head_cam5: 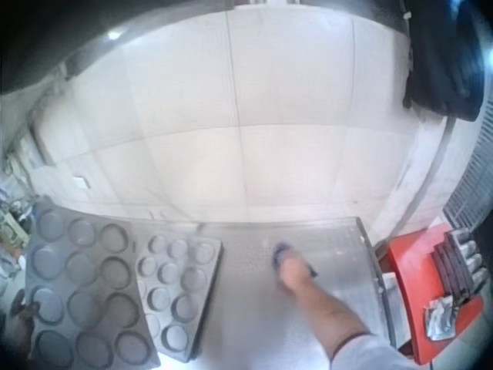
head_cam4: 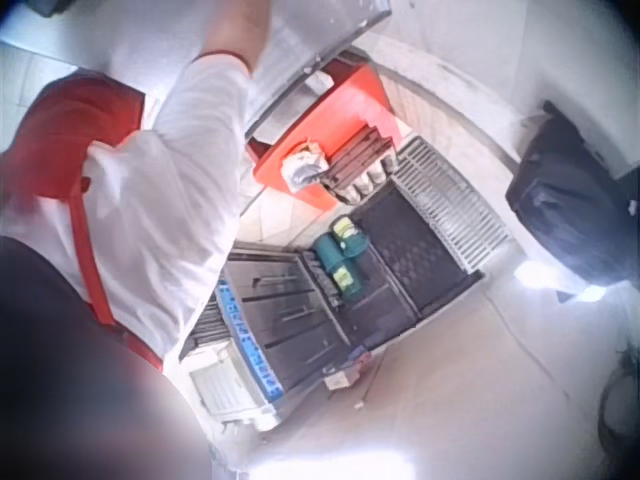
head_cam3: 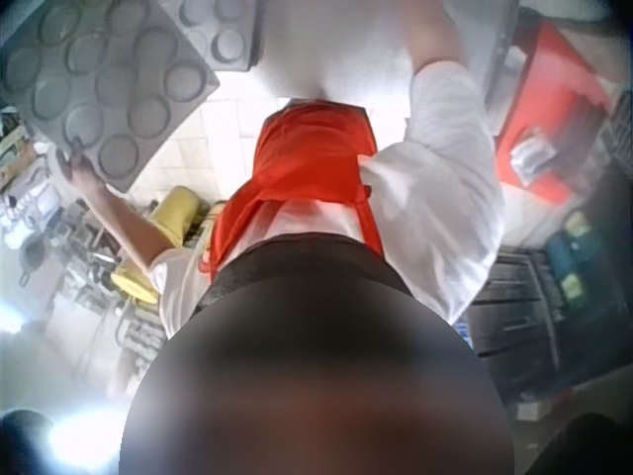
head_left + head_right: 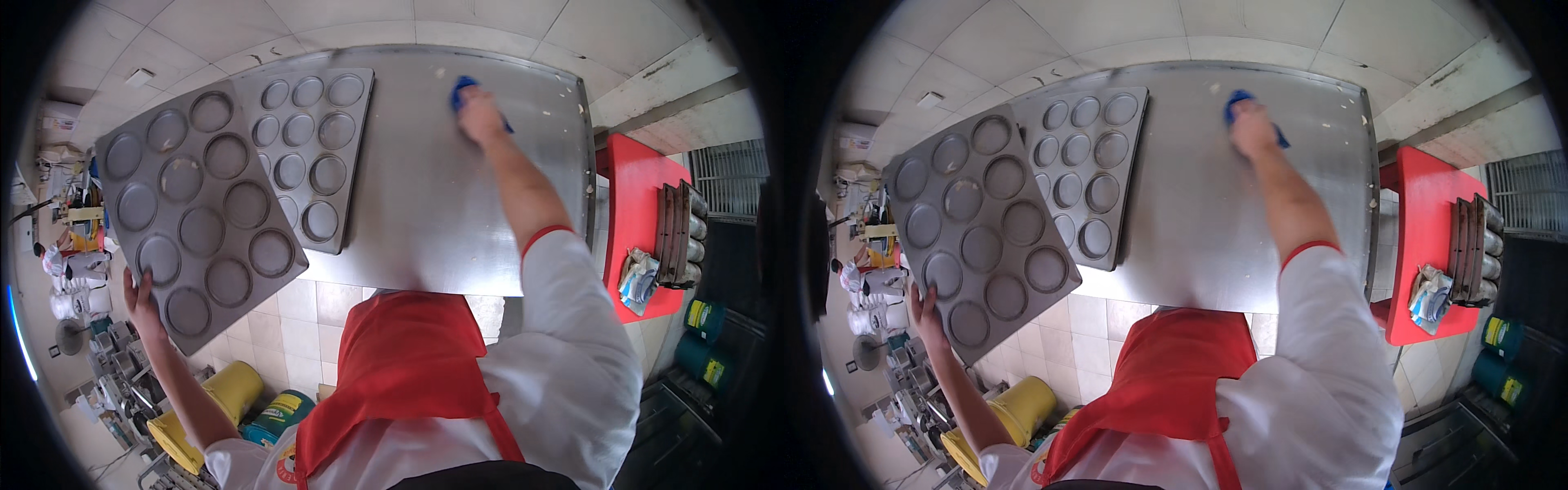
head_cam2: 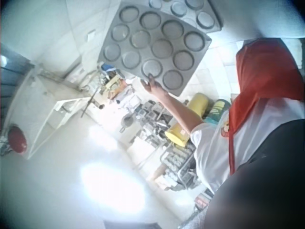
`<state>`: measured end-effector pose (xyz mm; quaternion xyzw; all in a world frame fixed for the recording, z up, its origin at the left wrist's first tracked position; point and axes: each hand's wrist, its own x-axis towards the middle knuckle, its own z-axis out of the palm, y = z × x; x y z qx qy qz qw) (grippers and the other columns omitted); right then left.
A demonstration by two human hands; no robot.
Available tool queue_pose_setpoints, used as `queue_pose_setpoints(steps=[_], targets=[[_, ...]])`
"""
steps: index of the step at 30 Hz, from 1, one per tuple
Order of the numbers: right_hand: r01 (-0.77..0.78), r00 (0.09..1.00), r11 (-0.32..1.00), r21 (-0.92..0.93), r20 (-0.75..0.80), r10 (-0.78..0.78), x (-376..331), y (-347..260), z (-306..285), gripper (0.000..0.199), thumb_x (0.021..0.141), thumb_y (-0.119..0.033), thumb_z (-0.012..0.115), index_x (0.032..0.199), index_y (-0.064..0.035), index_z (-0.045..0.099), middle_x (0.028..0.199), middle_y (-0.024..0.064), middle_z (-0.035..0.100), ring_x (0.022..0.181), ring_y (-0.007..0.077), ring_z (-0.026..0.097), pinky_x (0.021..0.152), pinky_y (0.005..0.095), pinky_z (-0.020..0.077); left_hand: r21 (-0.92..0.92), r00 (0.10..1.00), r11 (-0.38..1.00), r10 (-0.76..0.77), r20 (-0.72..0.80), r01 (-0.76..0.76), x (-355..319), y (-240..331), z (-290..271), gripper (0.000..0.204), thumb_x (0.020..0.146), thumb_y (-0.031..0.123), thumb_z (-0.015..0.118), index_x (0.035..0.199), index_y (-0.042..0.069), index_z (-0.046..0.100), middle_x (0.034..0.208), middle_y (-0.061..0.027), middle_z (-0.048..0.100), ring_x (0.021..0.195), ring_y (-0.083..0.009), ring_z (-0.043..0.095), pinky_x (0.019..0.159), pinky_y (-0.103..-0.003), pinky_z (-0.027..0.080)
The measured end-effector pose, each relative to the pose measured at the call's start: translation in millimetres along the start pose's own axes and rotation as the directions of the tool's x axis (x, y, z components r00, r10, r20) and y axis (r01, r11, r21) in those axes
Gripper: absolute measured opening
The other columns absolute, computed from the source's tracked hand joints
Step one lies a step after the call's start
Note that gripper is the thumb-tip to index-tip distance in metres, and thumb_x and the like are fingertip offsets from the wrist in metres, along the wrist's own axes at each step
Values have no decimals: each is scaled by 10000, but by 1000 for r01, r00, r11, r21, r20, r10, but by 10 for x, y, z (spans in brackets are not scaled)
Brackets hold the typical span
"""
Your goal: The person wipes the inside of multiple muffin tray cups with a blue cloth. They handle several trays, wiping each cup individually and then stacking the cleaned trays on a metal table.
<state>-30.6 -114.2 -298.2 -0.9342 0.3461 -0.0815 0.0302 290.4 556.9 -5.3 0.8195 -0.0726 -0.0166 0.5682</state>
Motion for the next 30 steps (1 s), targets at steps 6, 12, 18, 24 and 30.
queue_pose_setpoints(steps=[6, 12, 18, 24, 30], targets=[[459, 881, 826, 327, -45, -472, -1711, -183, -694, 516, 799, 14, 648, 1310, -52, 658, 1415, 211, 596, 1350, 403, 539, 1152, 512, 420, -178, 994, 984, -47, -102, 29, -493, -683, -803, 618, 962, 49, 697, 1525, -13, 449, 1286, -92, 660, 1161, -160, 595, 1062, -305, 401], [593, 734, 726, 348, 135, -665, -3000, -797, -537, 429, 832, -133, 664, 1233, -281, 699, 1428, -15, 601, 1347, 239, 542, 1119, 565, 396, -366, 988, 927, -125, -94, 82, -606, -1116, -894, 596, 968, 47, 692, 1520, -3, 472, 1320, -96, 650, 1174, -165, 589, 1086, -313, 402], [55, 994, 975, 217, -101, -33, -1310, 126, -283, 496, 846, -121, 676, 1336, -56, 629, 1389, 177, 598, 1306, 383, 538, 1130, 492, 435, -199, 976, 978, -95, -197, 55, -537, -1089, -847, 573, 975, 61, 693, 1508, -10, 493, 1399, -104, 606, 1234, -170, 558, 1089, -312, 399], [523, 823, 799, 296, 70, -564, -1619, -1656, -219, 510, 807, -120, 697, 1315, -100, 653, 1483, 128, 557, 1348, 308, 521, 1157, 513, 390, -220, 954, 972, -144, -264, 85, -987, -1205, -1095, 625, 978, 99, 701, 1538, -9, 445, 1406, -100, 581, 1257, -188, 536, 1128, -333, 369], [414, 909, 860, 298, -79, -410, -95, -1549, 126, 431, 869, -170, 642, 1297, -134, 683, 1450, 91, 591, 1339, 302, 524, 1131, 492, 406, -206, 971, 976, -108, -213, 63, -1071, -1045, -1181, 623, 985, 116, 681, 1544, -9, 434, 1467, -115, 538, 1313, -206, 502, 1156, -363, 340]])
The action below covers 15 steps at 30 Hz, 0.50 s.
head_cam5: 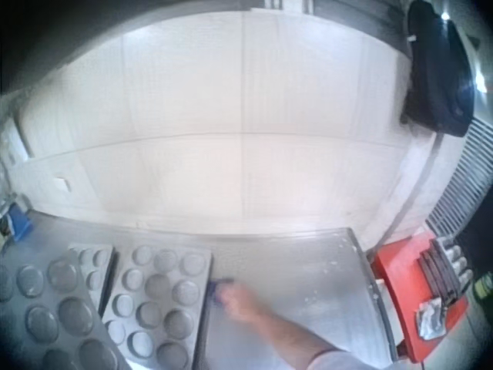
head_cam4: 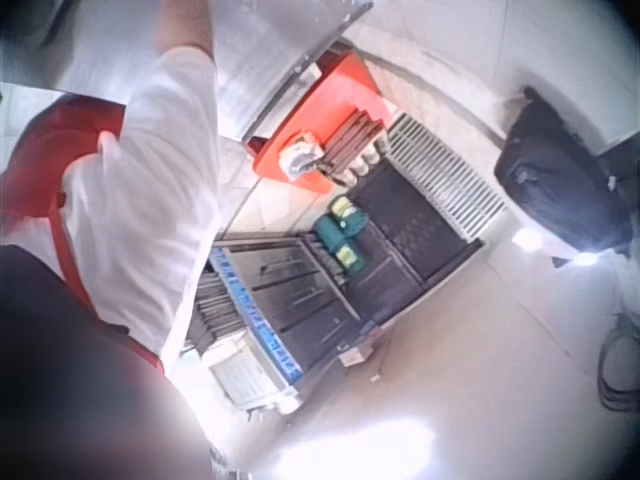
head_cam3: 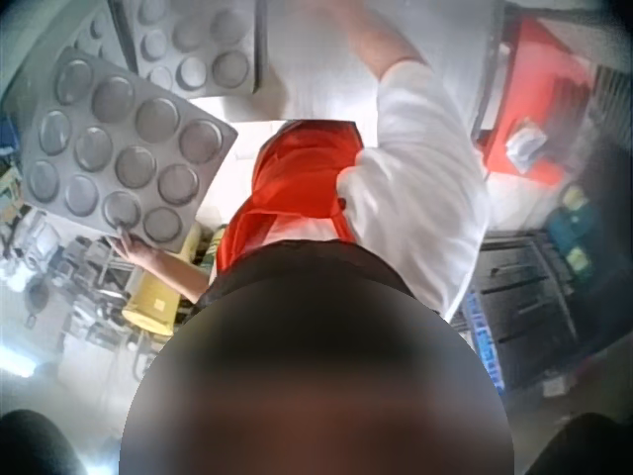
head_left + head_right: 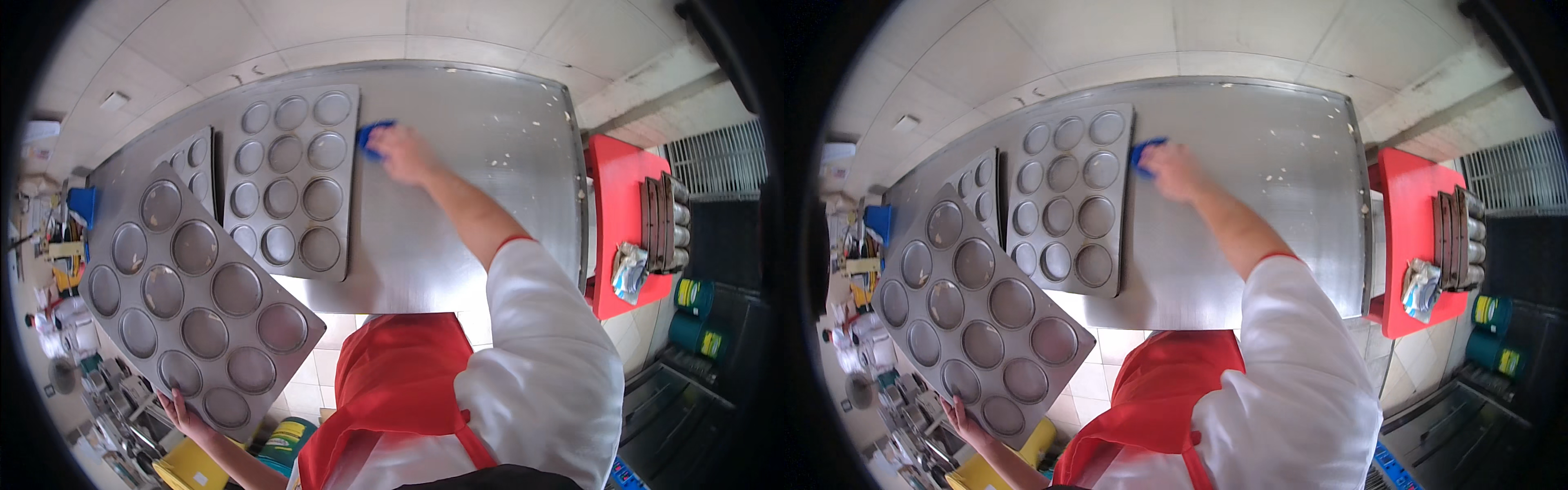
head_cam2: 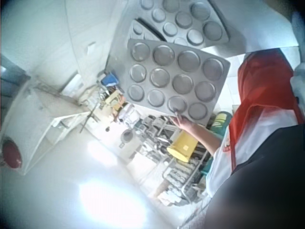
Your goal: The person wipes the inside of multiple muffin tray cups with a blue cloth. They handle several trays, wiping each cup individually and then stacking the cleaned trays on a metal table.
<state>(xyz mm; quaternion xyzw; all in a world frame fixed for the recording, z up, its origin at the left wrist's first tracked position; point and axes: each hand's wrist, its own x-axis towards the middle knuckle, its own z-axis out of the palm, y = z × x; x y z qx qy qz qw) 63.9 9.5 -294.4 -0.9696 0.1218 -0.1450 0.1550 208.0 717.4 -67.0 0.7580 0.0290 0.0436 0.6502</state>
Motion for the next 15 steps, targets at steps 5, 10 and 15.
queue_pose_setpoints(steps=[5, 10, 15], targets=[[-565, 805, 812, -146, -312, 504, -623, 1552, -865, 448, 861, -85, 632, 1303, -17, 654, 1365, 203, 636, 1297, 375, 566, 1136, 470, 429, 31, 1000, 999, 11, 10, -11, -38, -127, 25, 612, 999, 123, 669, 1542, -22, 429, 1450, -134, 556, 1288, -219, 529, 1140, -358, 366], [-34, 980, 999, 23, -194, 38, -1771, -118, -670, 396, 836, -73, 617, 1225, -74, 697, 1371, 183, 624, 1291, 350, 568, 1128, 536, 414, -3, 973, 1000, -8, 229, 8, -144, -492, 758, 594, 1003, 122, 659, 1534, -31, 440, 1406, -128, 585, 1230, -204, 558, 1094, -350, 409], [40, 939, 999, -19, 343, -31, -1854, 2, -459, 398, 824, -125, 645, 1216, -92, 705, 1419, 130, 596, 1310, 316, 554, 1085, 500, 439, -57, 944, 995, -57, 326, 80, -433, -75, 1847, 598, 985, 127, 674, 1520, -24, 454, 1382, -127, 602, 1223, -205, 568, 1096, -362, 407]])
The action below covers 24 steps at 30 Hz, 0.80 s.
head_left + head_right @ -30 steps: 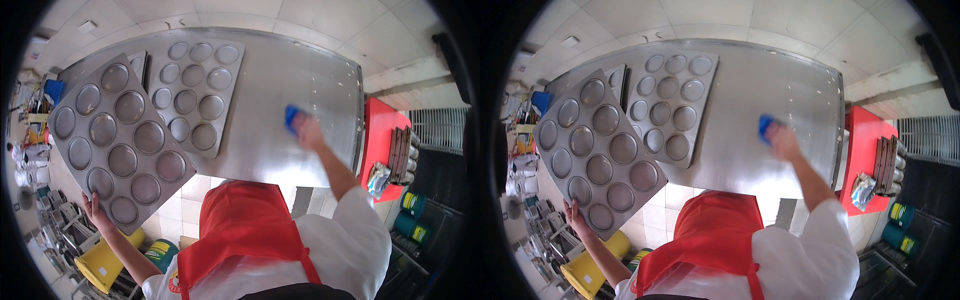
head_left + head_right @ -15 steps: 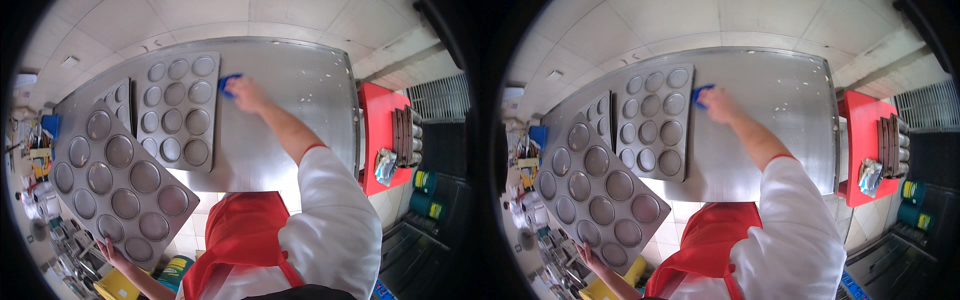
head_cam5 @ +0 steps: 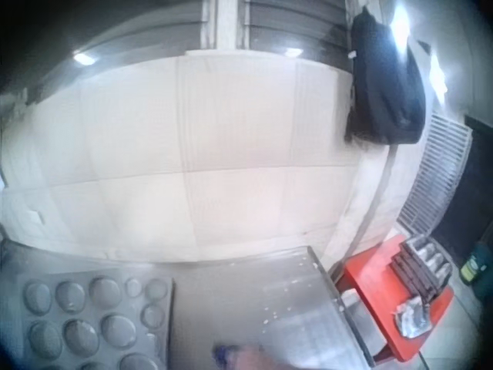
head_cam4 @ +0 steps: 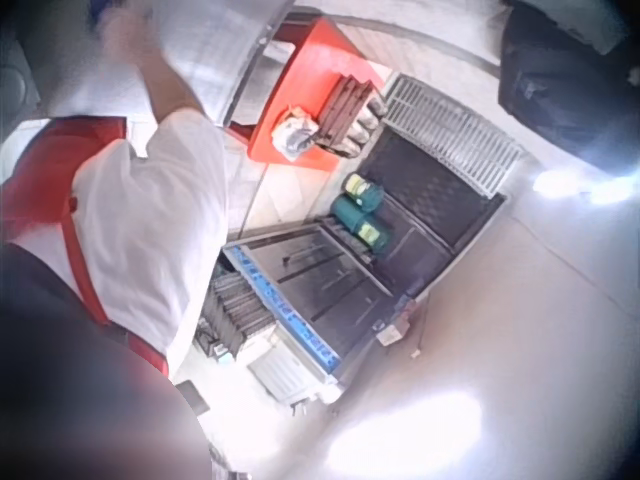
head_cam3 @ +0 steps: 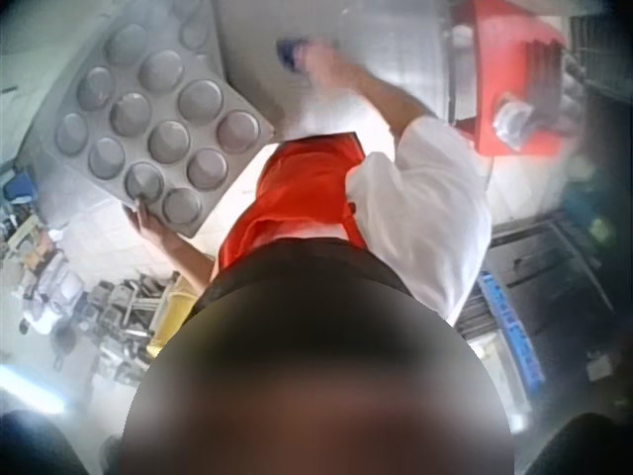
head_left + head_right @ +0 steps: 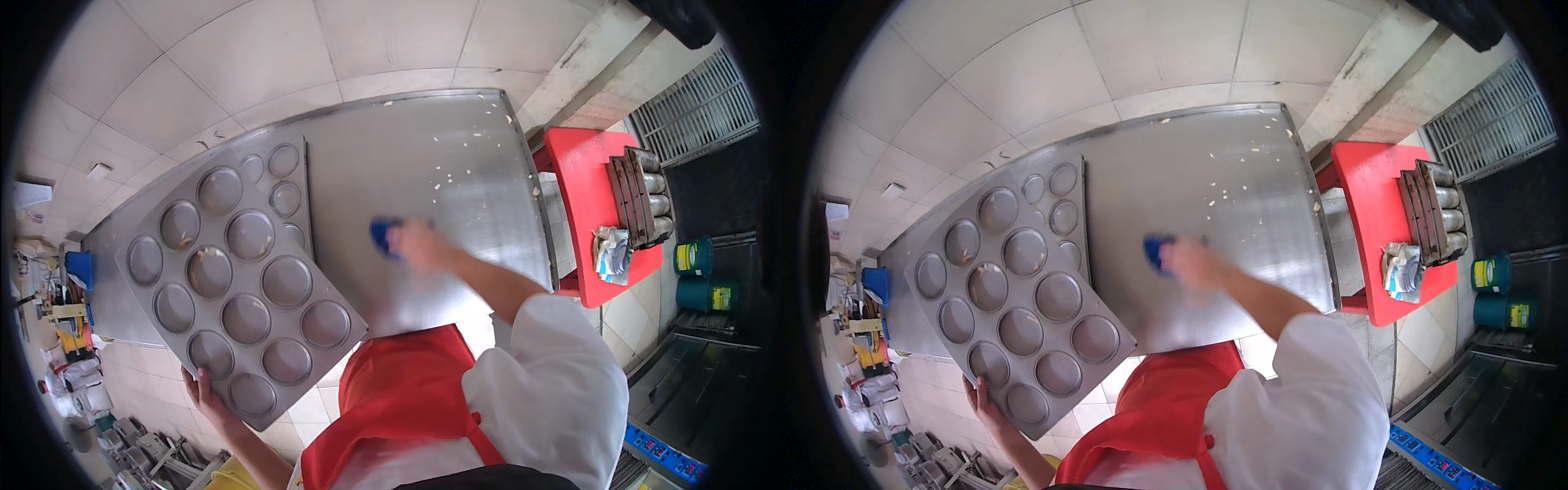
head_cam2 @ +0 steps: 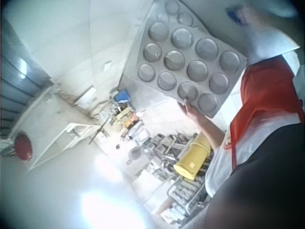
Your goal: The person wipes the inside of multiple muffin tray cups with a blue cloth. They handle several trays, wiping each cup individually and then stacking the cleaned trays on a metal table.
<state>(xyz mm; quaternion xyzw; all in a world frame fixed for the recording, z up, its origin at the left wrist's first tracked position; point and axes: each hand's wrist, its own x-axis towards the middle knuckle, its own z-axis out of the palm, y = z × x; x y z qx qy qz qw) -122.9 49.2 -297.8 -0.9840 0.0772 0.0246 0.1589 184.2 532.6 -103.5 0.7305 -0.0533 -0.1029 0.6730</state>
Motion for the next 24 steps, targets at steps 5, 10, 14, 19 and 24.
queue_pose_setpoints(steps=[5, 10, 14, 19, 24], targets=[[-368, 673, 906, 209, -613, 414, 10, 1496, -916, 420, 841, 10, 614, 1246, -67, 697, 1369, 161, 620, 1224, 365, 591, 1051, 437, 504, -45, 980, 999, 17, 196, -8, -31, -120, 511, 625, 972, 101, 678, 1533, -20, 431, 1401, -128, 603, 1257, -217, 569, 1093, -369, 420], [-135, 875, 976, 173, -440, 199, -1354, 616, -870, 513, 797, -39, 703, 1305, -95, 656, 1337, 167, 609, 1222, 400, 565, 1040, 464, 502, -19, 956, 978, -198, 217, 207, -419, -376, 1698, 575, 978, 75, 664, 1507, -19, 456, 1350, -113, 640, 1211, -197, 611, 1071, -335, 457], [-528, 721, 790, 311, -327, 611, -2153, 550, -345, 599, 830, -88, 722, 1409, -83, 567, 1270, 223, 639, 1143, 416, 620, 1002, 485, 517, -64, 850, 951, -238, 469, 302, -498, -794, 2608, 565, 988, 86, 657, 1505, -23, 456, 1341, -120, 646, 1201, -195, 620, 1056, -327, 469], [-432, 430, 536, 725, -358, 829, -2041, 152, -1097, 581, 889, -76, 723, 1434, -31, 527, 1207, 255, 691, 1031, 363, 720, 921, 430, 559, 92, 822, 991, -131, 555, 96, -441, -1639, 3225, 484, 980, 141, 668, 1410, -27, 524, 1331, -159, 638, 1207, -245, 615, 1032, -359, 476], [-316, 747, 891, 327, -494, 446, -1706, -327, -757, 595, 871, -100, 726, 1442, -77, 558, 1304, 225, 611, 1169, 371, 644, 990, 429, 540, 621, 799, 509, 300, 521, -596, -616, -1790, 3559, 437, 865, 122, 649, 1271, -19, 571, 1112, -223, 588, 1084, -427, 542, 980, -526, 438]])
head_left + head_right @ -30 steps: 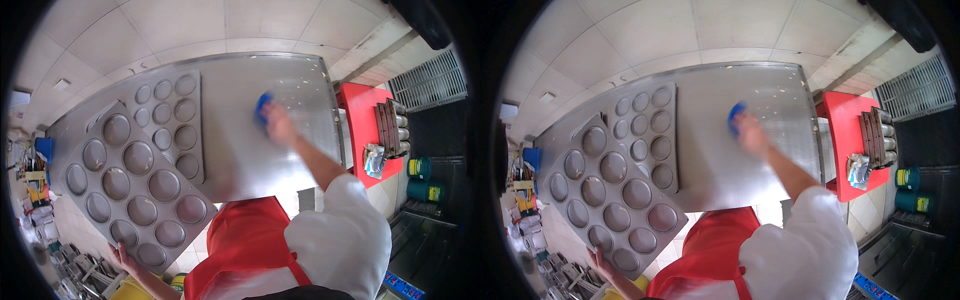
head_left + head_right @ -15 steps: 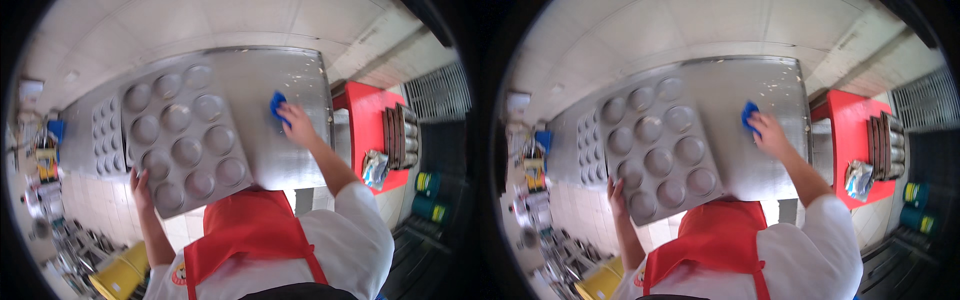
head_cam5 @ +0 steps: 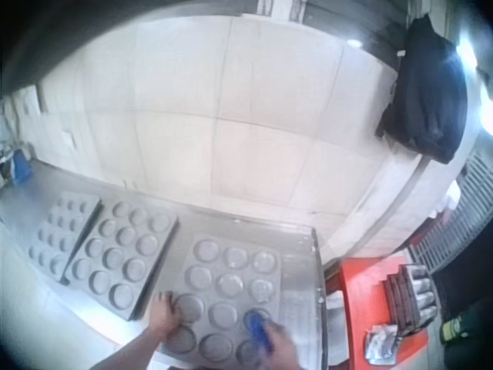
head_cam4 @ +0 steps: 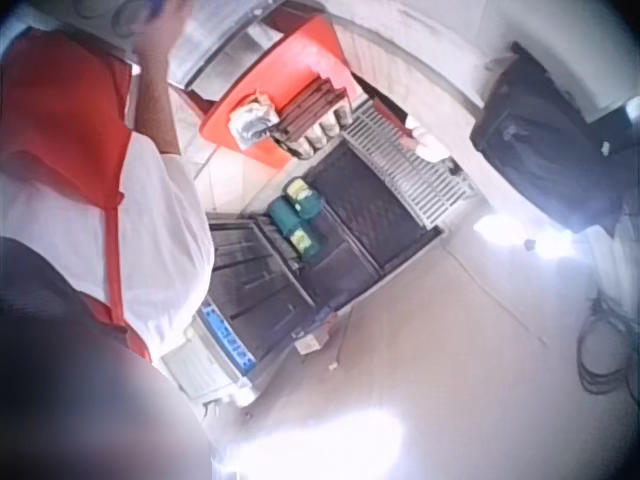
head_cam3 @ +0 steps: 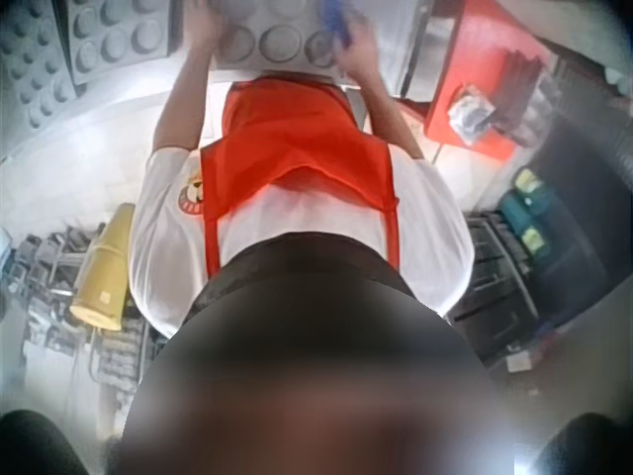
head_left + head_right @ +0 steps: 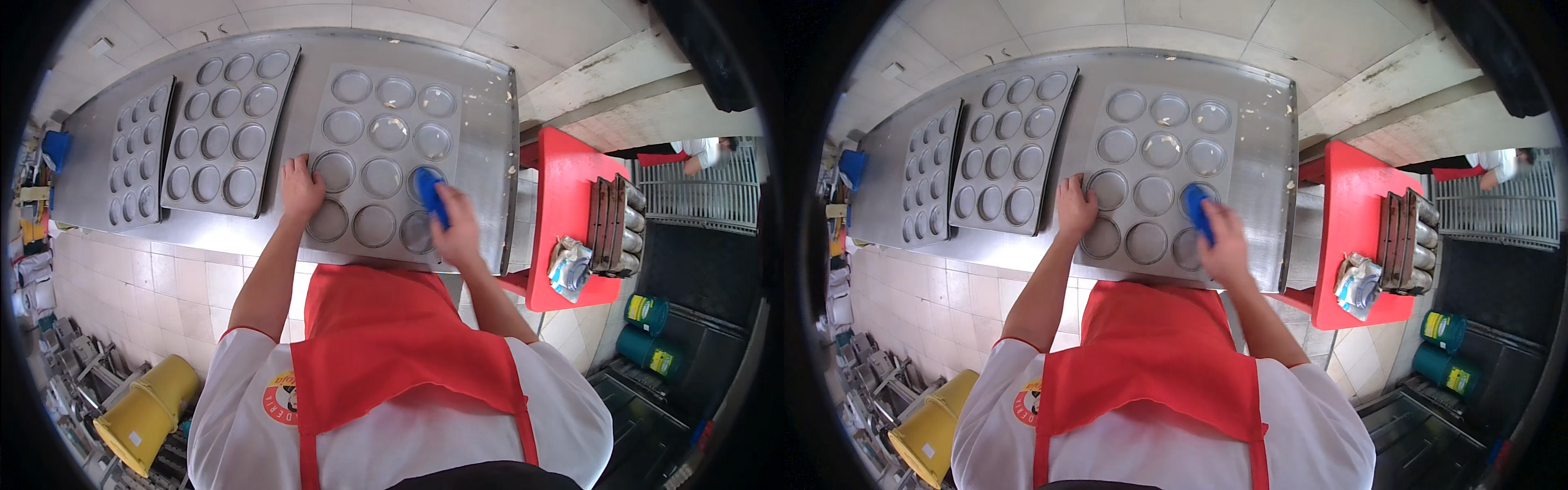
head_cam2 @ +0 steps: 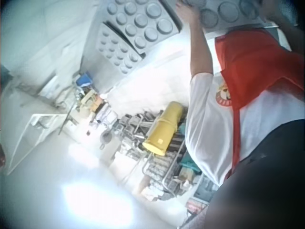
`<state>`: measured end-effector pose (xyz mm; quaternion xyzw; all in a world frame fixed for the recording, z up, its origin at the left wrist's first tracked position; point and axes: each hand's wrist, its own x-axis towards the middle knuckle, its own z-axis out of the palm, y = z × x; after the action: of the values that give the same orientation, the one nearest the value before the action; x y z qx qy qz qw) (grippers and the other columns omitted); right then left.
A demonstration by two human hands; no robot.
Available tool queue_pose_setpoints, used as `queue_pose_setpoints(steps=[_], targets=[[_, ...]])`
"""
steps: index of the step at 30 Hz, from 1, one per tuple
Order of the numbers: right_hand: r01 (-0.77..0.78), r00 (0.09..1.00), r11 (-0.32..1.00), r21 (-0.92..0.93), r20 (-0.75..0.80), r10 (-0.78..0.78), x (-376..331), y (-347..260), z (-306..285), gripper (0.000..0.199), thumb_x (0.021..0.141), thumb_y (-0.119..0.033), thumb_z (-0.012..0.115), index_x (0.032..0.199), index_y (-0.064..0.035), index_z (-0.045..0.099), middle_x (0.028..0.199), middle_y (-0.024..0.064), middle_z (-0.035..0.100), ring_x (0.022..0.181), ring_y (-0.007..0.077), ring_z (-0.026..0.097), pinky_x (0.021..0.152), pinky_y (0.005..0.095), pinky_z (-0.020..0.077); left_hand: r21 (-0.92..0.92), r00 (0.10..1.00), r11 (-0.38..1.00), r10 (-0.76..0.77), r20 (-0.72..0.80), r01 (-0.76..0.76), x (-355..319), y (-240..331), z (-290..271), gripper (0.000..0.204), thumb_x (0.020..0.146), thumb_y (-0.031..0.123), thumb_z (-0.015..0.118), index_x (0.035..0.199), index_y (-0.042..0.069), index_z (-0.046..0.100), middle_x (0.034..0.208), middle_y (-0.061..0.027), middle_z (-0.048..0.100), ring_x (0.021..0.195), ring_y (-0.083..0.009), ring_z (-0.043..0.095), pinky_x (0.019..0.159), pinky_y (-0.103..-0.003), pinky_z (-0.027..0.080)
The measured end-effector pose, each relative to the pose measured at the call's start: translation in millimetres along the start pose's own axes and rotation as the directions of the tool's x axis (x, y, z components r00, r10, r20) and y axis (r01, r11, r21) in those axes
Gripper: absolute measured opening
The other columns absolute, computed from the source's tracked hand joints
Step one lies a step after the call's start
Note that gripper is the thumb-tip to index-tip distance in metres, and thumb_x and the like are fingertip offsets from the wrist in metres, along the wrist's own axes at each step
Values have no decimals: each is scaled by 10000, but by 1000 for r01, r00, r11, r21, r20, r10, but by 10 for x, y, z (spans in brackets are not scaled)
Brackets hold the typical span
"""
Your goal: The person wipes the inside of multiple muffin tray cups with a blue cloth. They handle several trays, wiping each cup individually and then stacking the cleaned trays on a metal table.
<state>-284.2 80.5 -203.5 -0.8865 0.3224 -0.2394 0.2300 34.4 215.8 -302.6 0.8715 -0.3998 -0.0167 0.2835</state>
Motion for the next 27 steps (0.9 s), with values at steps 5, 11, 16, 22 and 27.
queue_pose_setpoints(steps=[5, 11, 16, 22, 27], targets=[[126, 985, 982, -143, 136, -106, -86, -104, 752, 504, 849, -145, 733, 1341, -76, 651, 1213, 192, 599, 1116, 387, 623, 932, 467, 545, 24, 1000, 999, 31, -2, -31, -117, -2, 21, 489, 894, 142, 616, 1352, -9, 531, 1200, -203, 558, 1124, -390, 536, 975, -504, 437], [-49, 998, 967, -250, -39, 41, 1251, 454, 1186, 447, 825, -101, 730, 1267, -54, 681, 1203, 203, 589, 1106, 380, 627, 889, 495, 544, 2, 1000, 1000, -2, 27, 2, -104, 48, 28, 516, 911, 151, 589, 1398, 2, 511, 1218, -189, 546, 1153, -375, 524, 978, -491, 427], [126, 983, 936, -330, 165, -75, 365, 156, 938, 549, 793, -103, 745, 1333, -53, 660, 1208, 187, 595, 1040, 386, 661, 917, 473, 566, 16, 993, 993, -121, 12, 121, -90, 38, -5, 550, 914, 164, 596, 1435, 20, 494, 1240, -176, 541, 1176, -365, 519, 996, -506, 413], [-61, 974, 944, -324, 187, 128, 664, 292, 887, 517, 801, -87, 725, 1310, -25, 663, 1189, 202, 607, 1059, 392, 651, 909, 464, 572, 17, 997, 998, -67, 47, 66, -91, -19, 36, 555, 908, 168, 598, 1438, 40, 494, 1265, -140, 530, 1202, -331, 502, 1006, -495, 400], [24, 994, 964, -265, 109, 5, 199, 39, 854, 458, 818, -79, 699, 1268, -1, 664, 1173, 209, 610, 1045, 406, 645, 902, 465, 560, 24, 997, 998, -64, 39, 63, -88, 25, 11, 552, 909, 176, 601, 1437, 47, 500, 1282, -136, 534, 1204, -328, 505, 996, -489, 403]])
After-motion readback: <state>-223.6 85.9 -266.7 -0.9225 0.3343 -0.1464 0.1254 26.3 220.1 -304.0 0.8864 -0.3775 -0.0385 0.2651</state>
